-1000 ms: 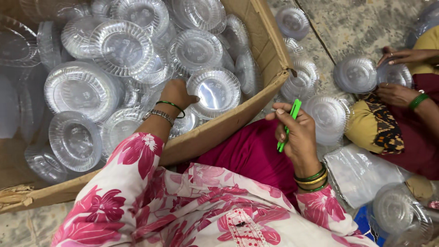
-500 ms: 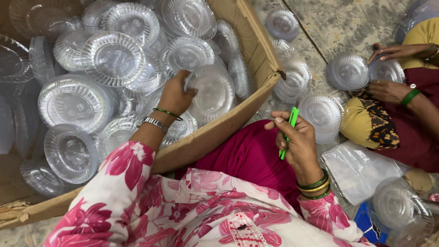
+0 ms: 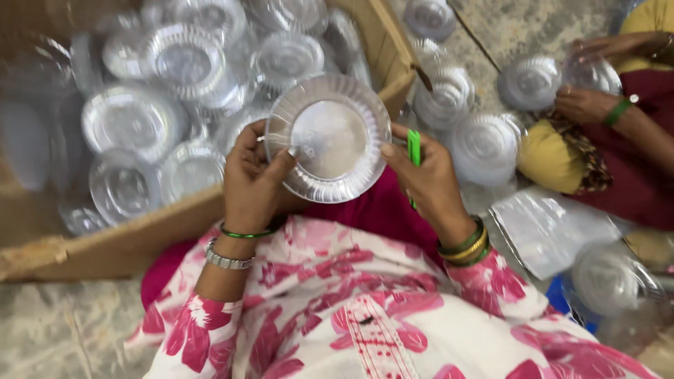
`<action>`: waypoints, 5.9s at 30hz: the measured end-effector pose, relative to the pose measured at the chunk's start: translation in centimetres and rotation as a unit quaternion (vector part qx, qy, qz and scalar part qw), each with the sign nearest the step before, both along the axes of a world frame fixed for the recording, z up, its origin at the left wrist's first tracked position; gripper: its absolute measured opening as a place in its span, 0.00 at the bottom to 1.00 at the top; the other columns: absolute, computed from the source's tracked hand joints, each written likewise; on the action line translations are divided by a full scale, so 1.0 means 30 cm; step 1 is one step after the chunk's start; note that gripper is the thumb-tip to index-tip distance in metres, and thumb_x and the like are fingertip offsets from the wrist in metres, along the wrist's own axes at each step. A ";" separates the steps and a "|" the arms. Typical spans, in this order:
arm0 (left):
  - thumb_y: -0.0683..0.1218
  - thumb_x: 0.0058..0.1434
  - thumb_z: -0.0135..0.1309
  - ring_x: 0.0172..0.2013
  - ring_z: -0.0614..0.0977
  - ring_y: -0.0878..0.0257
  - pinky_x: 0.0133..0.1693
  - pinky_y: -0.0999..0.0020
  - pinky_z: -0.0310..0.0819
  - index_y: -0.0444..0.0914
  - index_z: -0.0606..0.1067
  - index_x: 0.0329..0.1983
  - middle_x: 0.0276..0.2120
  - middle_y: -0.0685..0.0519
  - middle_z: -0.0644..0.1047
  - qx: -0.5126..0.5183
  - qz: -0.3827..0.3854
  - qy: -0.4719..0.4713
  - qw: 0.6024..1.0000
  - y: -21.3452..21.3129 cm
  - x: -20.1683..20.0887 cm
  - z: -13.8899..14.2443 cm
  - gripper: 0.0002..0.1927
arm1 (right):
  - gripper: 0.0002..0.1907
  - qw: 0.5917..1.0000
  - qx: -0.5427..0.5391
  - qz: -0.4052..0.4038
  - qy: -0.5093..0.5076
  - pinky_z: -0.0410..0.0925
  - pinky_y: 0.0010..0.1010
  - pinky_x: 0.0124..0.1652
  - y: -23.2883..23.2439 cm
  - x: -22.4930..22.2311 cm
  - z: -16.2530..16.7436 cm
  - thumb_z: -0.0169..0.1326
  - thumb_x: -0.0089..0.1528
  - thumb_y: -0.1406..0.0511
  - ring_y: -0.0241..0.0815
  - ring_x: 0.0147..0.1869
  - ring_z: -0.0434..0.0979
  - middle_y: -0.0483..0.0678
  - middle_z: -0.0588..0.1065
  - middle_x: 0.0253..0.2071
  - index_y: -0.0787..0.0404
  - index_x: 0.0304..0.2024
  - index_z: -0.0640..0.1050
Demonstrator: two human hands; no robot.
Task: The person sits on the floor and uses a green utility knife to trim the edges of clear plastic plates taken from a cardboard box. Each plate is held in one hand while the other hand guides the knife around the rim, then the trimmed plate is set aside.
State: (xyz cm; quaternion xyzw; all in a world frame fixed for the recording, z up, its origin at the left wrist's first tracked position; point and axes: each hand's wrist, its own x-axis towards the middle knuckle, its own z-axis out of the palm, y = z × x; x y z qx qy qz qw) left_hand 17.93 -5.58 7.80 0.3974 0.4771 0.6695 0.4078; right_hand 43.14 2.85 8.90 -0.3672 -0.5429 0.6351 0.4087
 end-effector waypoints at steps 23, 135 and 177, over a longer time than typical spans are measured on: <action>0.40 0.69 0.53 0.46 0.77 0.68 0.44 0.75 0.73 0.36 0.63 0.68 0.53 0.50 0.76 -0.055 0.178 0.014 0.982 -0.577 0.199 -0.015 0.25 | 0.26 0.983 0.047 0.179 -0.011 0.68 0.21 0.39 -0.297 -0.050 0.000 0.62 0.62 0.70 0.27 0.38 0.75 0.41 0.78 0.36 0.65 0.63 0.74; 0.49 0.69 0.49 0.18 0.82 0.63 0.20 0.72 0.78 0.32 0.76 0.38 0.24 0.47 0.81 -0.256 -0.116 -0.038 0.959 -0.304 0.260 -0.030 0.15 | 0.15 0.969 0.048 0.240 -0.045 0.62 0.21 0.30 -0.127 0.236 -0.165 0.50 0.74 0.58 0.26 0.30 0.68 0.38 0.72 0.28 0.63 0.41 0.77; 0.48 0.66 0.53 0.14 0.77 0.68 0.16 0.76 0.70 0.33 0.80 0.38 0.20 0.51 0.80 -0.260 -0.085 0.025 0.962 -0.306 0.307 0.024 0.13 | 0.20 0.948 0.111 0.298 -0.007 0.56 0.24 0.27 -0.127 0.265 -0.194 0.52 0.73 0.60 0.26 0.28 0.59 0.36 0.65 0.23 0.63 0.27 0.74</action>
